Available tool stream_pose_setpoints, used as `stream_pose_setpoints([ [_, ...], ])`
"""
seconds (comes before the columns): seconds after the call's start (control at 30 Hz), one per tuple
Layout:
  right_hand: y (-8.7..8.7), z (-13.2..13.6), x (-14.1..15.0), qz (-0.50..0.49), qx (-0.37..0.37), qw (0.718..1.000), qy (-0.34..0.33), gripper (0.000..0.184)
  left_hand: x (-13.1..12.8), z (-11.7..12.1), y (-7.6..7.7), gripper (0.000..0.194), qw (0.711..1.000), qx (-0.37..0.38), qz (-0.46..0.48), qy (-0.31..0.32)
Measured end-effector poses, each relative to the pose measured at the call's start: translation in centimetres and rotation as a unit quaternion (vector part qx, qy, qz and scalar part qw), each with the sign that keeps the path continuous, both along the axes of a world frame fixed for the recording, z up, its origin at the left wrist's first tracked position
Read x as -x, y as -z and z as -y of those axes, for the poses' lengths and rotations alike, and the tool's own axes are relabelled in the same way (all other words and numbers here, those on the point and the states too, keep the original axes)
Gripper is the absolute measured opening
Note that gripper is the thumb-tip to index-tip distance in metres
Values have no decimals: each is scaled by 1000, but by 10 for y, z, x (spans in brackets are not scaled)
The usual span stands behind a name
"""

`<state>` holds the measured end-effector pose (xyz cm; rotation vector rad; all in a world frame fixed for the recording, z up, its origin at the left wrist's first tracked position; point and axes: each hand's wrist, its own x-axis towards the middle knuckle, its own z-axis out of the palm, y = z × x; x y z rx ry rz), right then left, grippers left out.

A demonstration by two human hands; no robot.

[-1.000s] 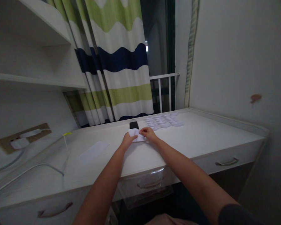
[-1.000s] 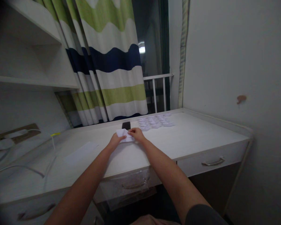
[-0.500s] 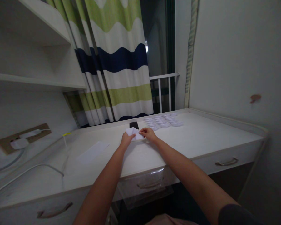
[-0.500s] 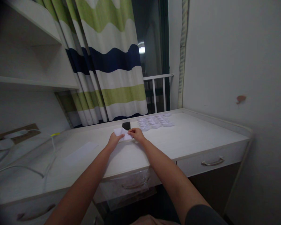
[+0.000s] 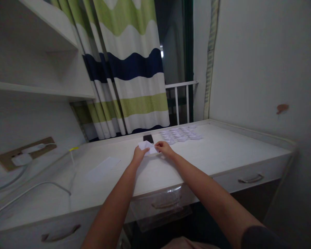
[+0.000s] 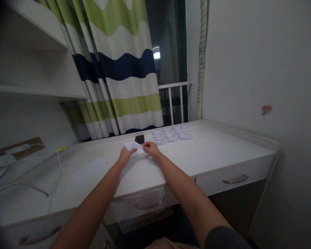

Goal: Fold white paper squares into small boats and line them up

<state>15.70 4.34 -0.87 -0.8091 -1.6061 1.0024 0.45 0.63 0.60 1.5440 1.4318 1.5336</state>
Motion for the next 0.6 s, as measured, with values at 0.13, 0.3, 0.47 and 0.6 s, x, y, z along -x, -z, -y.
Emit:
stream_pose_setpoints([
  [0.13,0,0,0,-10,-21,1000,3,11,-3,2,3,34,997,14,-20,76],
  [0.3,-1,0,0,-15,-12,1000,1,15,-6,6,3,35,988,32,-44,142],
  [0.47,-1,-2,0,-22,-20,999,27,11,-8,8,3,34,986,36,-45,159],
  [0.6,-1,-2,-1,-25,-15,999,41,10,-10,8,4,34,983,63,-16,170],
])
